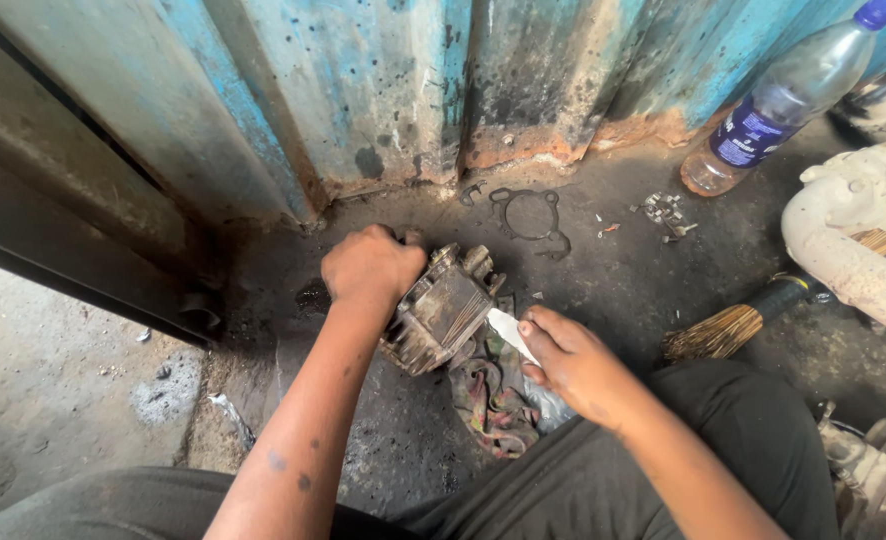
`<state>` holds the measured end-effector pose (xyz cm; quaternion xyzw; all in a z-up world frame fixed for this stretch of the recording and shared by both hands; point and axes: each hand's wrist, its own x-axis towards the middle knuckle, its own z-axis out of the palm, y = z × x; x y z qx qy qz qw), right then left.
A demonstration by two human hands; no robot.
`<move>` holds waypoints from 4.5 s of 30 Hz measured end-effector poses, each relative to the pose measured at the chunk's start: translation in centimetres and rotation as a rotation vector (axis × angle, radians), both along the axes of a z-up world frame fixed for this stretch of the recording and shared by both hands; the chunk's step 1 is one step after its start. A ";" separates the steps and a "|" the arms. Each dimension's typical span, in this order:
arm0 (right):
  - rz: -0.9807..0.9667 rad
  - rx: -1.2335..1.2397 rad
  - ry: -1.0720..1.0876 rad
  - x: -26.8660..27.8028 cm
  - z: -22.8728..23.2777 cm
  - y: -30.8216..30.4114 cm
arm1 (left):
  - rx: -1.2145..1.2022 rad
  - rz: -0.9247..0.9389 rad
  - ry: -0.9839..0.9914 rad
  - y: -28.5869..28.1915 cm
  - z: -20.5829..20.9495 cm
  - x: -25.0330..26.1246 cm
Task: The person sits on the floor and scrubs a metal engine cylinder head with a white brush and a rag. They rotate the part to clean different sides and crevices, focusing on the cooling fins and the top surface.
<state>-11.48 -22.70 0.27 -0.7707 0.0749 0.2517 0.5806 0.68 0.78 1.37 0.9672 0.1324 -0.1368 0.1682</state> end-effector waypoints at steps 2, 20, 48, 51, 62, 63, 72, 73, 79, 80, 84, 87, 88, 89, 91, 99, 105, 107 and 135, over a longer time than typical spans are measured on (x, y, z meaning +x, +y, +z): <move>0.184 -0.287 -0.155 0.0 0.0 -1.5 | 0.012 0.002 -0.011 0.1 0.0 -0.1; 0.804 -1.193 -0.343 -3.1 -4.6 2.6 | -0.066 0.076 0.115 1.9 -1.6 1.7; 0.607 -0.985 -0.215 -6.5 7.9 -10.7 | -0.045 0.057 0.067 1.4 -1.4 1.4; 0.398 -1.166 -0.063 -5.3 7.8 -11.8 | -0.038 0.044 0.070 1.3 -0.7 0.9; 0.553 -1.651 0.214 0.8 6.5 -21.7 | 0.005 0.011 -0.023 0.7 -1.7 0.0; 0.486 -1.769 -0.016 0.3 6.7 -23.1 | -0.012 0.003 -0.025 0.9 -1.4 0.2; 0.764 -1.348 -0.273 -2.7 -0.6 -14.0 | -0.111 0.051 -0.018 1.9 -0.3 0.3; 0.743 -1.242 -0.413 -3.1 0.3 -11.7 | -0.134 0.042 0.004 1.8 -0.3 -0.1; 0.281 -0.903 -0.768 -4.6 9.6 2.0 | -0.137 0.002 -0.045 1.6 0.2 -1.6; 0.269 -0.931 -0.740 -4.8 10.5 4.0 | -0.134 -0.007 -0.056 1.7 0.3 -2.0; 0.261 -0.956 -0.729 -6.4 10.9 7.3 | -0.127 -0.067 -0.087 1.6 0.3 -2.7; 0.269 -0.973 -0.702 -7.5 9.9 7.2 | -0.135 -0.068 -0.105 1.8 -0.1 -2.7; 0.263 -0.989 -0.673 -7.9 9.9 6.9 | -0.138 -0.065 -0.110 1.9 -0.2 -2.5; 0.231 -1.005 -0.687 -8.6 9.8 6.6 | -0.133 -0.056 -0.076 2.1 -0.4 -2.2; 0.161 -1.046 -0.707 -9.5 10.0 5.9 | -0.126 -0.045 -0.007 1.8 -0.7 -1.4; 0.092 -0.897 -0.924 -9.7 10.6 7.0 | -0.186 -0.022 -0.010 2.9 -2.7 0.2; 0.030 -0.707 -0.895 -8.6 8.9 9.4 | -0.186 -0.007 -0.018 2.7 -1.9 -0.1; 0.026 -0.675 -0.853 -8.2 8.6 9.7 | -0.182 -0.001 -0.008 2.8 -1.0 -0.9; 0.155 -0.697 -0.814 -3.0 6.2 8.7 | -0.131 -0.013 -0.031 2.3 -0.4 0.8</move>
